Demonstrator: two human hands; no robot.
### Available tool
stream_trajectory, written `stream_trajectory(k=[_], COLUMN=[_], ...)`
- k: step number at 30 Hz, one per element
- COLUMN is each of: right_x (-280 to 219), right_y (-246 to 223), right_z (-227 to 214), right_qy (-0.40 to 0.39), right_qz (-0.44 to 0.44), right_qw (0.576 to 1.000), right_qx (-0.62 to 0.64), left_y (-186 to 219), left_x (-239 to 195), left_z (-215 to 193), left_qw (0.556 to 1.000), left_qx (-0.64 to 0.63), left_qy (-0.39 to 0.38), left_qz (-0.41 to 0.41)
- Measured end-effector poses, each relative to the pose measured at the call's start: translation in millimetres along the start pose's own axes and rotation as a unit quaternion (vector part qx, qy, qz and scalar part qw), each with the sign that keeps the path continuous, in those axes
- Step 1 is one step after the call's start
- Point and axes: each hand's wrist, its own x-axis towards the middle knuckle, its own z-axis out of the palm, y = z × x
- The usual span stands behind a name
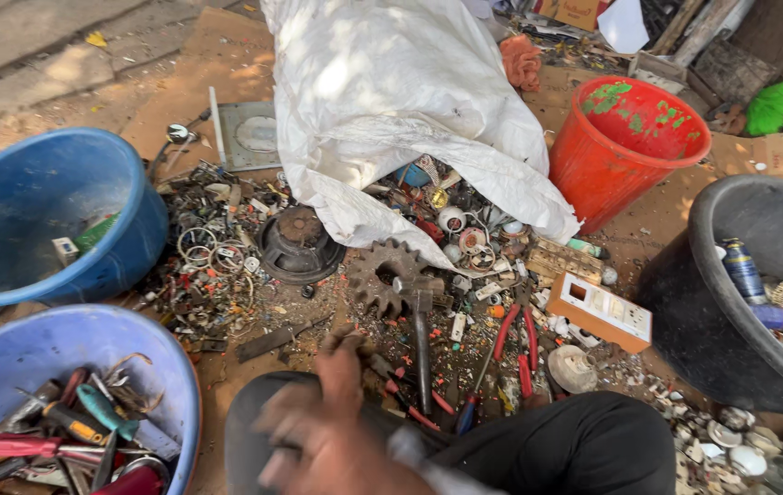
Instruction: The person sits on the ground and uses a hammer and pliers to disassemble a metal gear. They repeatedly strike the gear to loosen components and use pliers to extract small metal pieces, placing them into a blue bucket.
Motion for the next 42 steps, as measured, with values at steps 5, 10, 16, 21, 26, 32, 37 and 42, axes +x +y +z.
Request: stream_trajectory(k=[5, 10, 16, 21, 26, 32, 37, 42], right_x=[3, -28, -31, -37, -48, -52, -57, -50], right_y=[88, 177, 252, 246, 200, 156, 158, 161], right_z=[-196, -299, -315, -333, -312, -240, -173, -166], right_qy=[0.223, 0.14, 0.144, 0.39, 0.442, 0.381, 0.355, 0.335], right_qz=[0.339, 0.377, 0.411, 0.444, 0.415, 0.316, 0.274, 0.369], right_qw=[0.856, 0.736, 0.71, 0.791, 0.786, 0.825, 0.825, 0.858], right_qx=[-0.319, -0.544, -0.554, -0.156, 0.124, 0.272, 0.344, 0.121], left_y=[-6, -21, -6, -12, -12, -14, -22, -2], left_x=[7, 6, 8, 17, 7, -13, -26, -23], left_z=[12, 52, 56, 60, 59, 58, 61, 61], left_qw=[0.991, 0.956, 0.902, 0.925, 0.898, 0.88, 0.885, 0.835], left_qx=[0.114, 0.28, 0.431, 0.379, 0.439, 0.436, 0.414, 0.534], left_qy=[0.031, -0.021, 0.017, 0.001, -0.007, -0.178, -0.211, -0.094], left_qz=[0.059, 0.086, 0.027, 0.041, 0.023, 0.066, 0.034, 0.094])
